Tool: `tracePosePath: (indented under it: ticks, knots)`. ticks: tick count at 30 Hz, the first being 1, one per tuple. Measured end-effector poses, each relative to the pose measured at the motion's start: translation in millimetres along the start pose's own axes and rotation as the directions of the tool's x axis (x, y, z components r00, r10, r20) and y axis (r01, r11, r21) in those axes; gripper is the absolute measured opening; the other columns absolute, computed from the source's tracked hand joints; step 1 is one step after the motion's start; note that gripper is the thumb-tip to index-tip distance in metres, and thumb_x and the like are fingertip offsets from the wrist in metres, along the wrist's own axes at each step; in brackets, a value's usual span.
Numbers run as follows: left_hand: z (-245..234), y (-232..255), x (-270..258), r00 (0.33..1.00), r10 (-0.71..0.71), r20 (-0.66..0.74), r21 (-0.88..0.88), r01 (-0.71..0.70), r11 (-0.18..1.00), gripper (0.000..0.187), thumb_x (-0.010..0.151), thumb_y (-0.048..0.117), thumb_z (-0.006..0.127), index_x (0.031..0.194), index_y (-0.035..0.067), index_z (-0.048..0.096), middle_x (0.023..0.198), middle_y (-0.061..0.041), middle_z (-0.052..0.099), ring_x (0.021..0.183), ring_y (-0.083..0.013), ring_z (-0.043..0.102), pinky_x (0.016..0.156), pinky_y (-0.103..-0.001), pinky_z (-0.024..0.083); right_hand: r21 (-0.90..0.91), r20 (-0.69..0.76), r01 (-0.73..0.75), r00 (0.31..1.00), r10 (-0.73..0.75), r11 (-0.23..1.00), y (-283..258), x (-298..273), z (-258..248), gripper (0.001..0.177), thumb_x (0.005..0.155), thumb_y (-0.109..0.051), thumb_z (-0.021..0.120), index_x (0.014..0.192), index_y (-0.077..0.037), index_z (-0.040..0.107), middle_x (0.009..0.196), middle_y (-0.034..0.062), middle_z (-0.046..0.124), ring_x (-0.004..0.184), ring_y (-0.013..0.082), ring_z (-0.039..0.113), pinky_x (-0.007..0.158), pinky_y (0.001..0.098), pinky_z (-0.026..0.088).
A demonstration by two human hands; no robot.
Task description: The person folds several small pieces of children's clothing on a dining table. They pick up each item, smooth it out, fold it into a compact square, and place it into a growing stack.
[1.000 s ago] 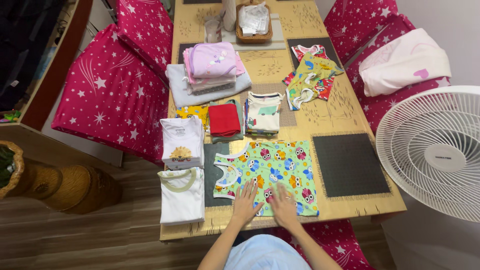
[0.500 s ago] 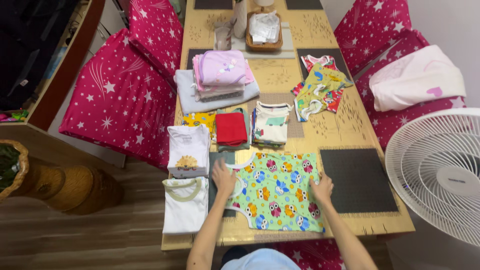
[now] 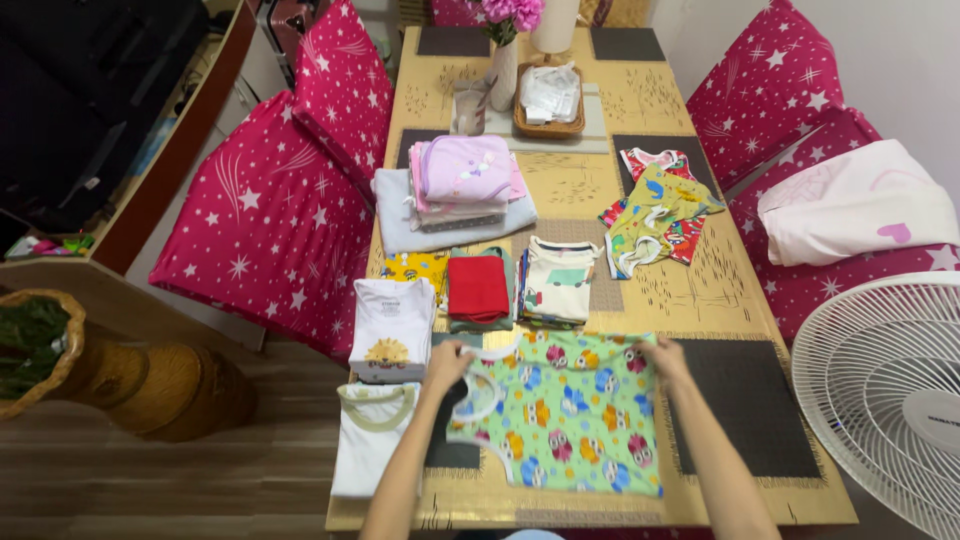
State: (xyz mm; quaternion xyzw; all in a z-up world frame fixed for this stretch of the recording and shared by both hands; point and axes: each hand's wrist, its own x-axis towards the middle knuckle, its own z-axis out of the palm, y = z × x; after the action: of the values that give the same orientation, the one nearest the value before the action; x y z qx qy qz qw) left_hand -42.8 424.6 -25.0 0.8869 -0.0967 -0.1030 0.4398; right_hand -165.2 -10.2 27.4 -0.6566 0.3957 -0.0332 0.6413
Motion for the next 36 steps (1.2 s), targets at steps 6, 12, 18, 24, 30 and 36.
tracePosePath:
  ticks: [6, 12, 18, 24, 30, 36]
  knots:
    - [-76.6, 82.8, -22.8, 0.956, 0.232, -0.178, -0.149, -0.259, 0.954, 0.022, 0.085, 0.017, 0.075, 0.103, 0.006, 0.076, 0.090, -0.014, 0.075, 0.080, -0.0303, 0.071, 0.074, -0.037, 0.055, 0.324, 0.161, 0.365, 0.888, -0.431, 0.873, -35.2, -5.0, -74.9, 0.025, 0.086, 0.004, 0.071, 0.110, 0.000, 0.071, 0.107, 0.0115, 0.073, 0.095, 0.0189, 0.069, 0.085, 0.0335, 0.054]
    - [-100.2, 88.3, -90.1, 0.873, 0.428, -0.231, -0.099, -0.459, 0.883, 0.021, 0.080, 0.001, 0.071, 0.099, 0.004, 0.075, 0.099, -0.013, 0.073, 0.096, -0.0294, 0.071, 0.087, -0.037, 0.053, 0.186, 0.230, 0.533, 0.793, -0.564, 0.826, -0.1, -62.4, -141.0, 0.023, 0.073, 0.015, 0.065, 0.092, 0.000, 0.067, 0.112, 0.0128, 0.072, 0.106, 0.0203, 0.066, 0.094, 0.0332, 0.051]
    - [-30.0, 13.6, -162.3, 0.962, 0.265, -0.059, 0.066, -0.262, 0.963, 0.018, 0.082, -0.003, 0.067, 0.096, 0.005, 0.075, 0.106, -0.013, 0.068, 0.099, -0.0351, 0.067, 0.088, -0.042, 0.053, -0.128, 0.258, 0.256, 0.942, -0.217, 0.958, 93.0, -140.6, -124.8, 0.015, 0.069, 0.012, 0.071, 0.076, -0.001, 0.074, 0.126, 0.0055, 0.074, 0.116, 0.0243, 0.067, 0.099, 0.0458, 0.057]
    - [12.0, -46.0, -204.6, 0.991, 0.114, 0.065, 0.194, -0.124, 0.973, 0.014, 0.081, 0.003, 0.069, 0.092, 0.008, 0.077, 0.107, -0.011, 0.070, 0.097, -0.0347, 0.068, 0.086, -0.043, 0.054, -0.255, 0.249, -0.025, 0.964, 0.091, 0.967, 138.3, -181.9, -115.3, 0.026, 0.076, 0.009, 0.064, 0.088, -0.006, 0.080, 0.124, 0.0087, 0.079, 0.110, 0.0329, 0.074, 0.083, 0.0506, 0.057]
    - [15.0, -69.3, -180.0, 0.993, -0.092, 0.073, 0.019, 0.091, 0.996, 0.021, 0.086, 0.020, 0.075, 0.096, 0.001, 0.074, 0.100, -0.021, 0.073, 0.093, -0.0366, 0.071, 0.083, -0.042, 0.056, -0.013, 0.251, 0.092, 0.964, -0.085, 0.996, 124.7, -161.9, -112.0, 0.025, 0.084, -0.007, 0.076, 0.109, -0.002, 0.079, 0.093, 0.0130, 0.075, 0.070, 0.0140, 0.057, 0.058, 0.0258, 0.045]
    - [37.4, -68.5, -164.0, 0.986, -0.164, -0.009, 0.367, 0.156, 0.917, 0.030, 0.086, 0.026, 0.076, 0.095, -0.003, 0.074, 0.105, -0.027, 0.069, 0.101, -0.0439, 0.068, 0.087, -0.049, 0.055, -0.327, 0.069, -0.074, 0.992, 0.102, 0.942, 123.8, -141.3, -80.7, 0.041, 0.085, -0.028, 0.080, 0.115, 0.000, 0.074, 0.081, 0.0099, 0.073, 0.058, 0.0119, 0.057, 0.051, 0.0287, 0.044]
